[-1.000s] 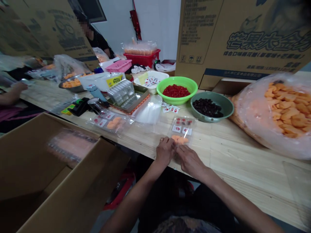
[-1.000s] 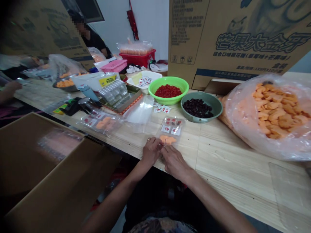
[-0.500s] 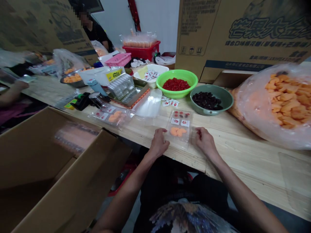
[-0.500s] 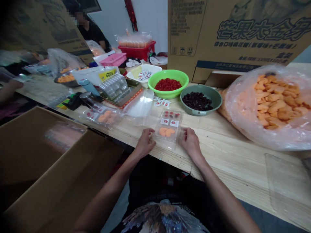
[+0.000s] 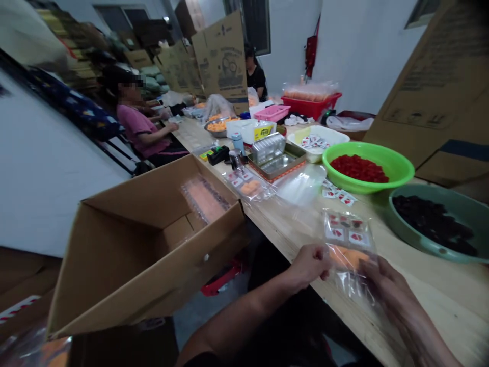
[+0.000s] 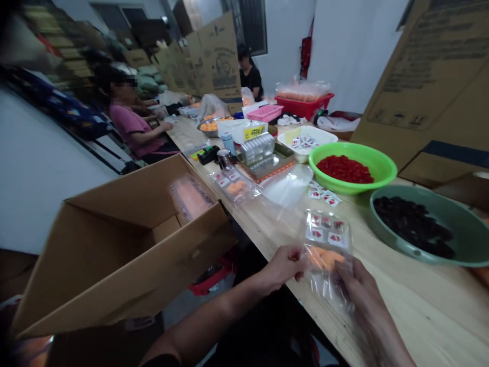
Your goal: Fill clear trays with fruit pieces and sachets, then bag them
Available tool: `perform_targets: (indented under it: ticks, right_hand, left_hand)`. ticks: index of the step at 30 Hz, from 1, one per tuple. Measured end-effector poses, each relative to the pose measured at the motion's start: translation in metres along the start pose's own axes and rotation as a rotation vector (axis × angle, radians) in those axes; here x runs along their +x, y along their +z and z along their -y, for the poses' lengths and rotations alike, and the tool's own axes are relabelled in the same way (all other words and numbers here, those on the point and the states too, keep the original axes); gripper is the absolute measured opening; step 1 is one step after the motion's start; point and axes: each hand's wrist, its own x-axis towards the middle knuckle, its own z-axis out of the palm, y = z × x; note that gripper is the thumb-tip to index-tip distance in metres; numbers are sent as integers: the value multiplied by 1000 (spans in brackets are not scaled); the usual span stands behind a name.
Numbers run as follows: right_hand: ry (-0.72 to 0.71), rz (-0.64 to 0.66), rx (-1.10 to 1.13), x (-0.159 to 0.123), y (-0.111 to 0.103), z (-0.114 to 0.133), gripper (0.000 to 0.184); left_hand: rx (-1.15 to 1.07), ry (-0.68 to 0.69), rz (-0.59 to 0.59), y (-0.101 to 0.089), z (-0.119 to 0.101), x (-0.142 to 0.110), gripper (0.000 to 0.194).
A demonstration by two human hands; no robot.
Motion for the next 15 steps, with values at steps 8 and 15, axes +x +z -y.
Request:
perform_targets:
  ticks: [8, 15]
  right_hand:
    - [-186, 408, 78, 82, 108, 154, 60]
    - [-328, 610, -284, 147, 271, 213, 34]
  left_hand:
    - [-80, 390, -585, -73, -60, -2, 49]
    - [106, 265, -1026, -148, -71, 31, 63]
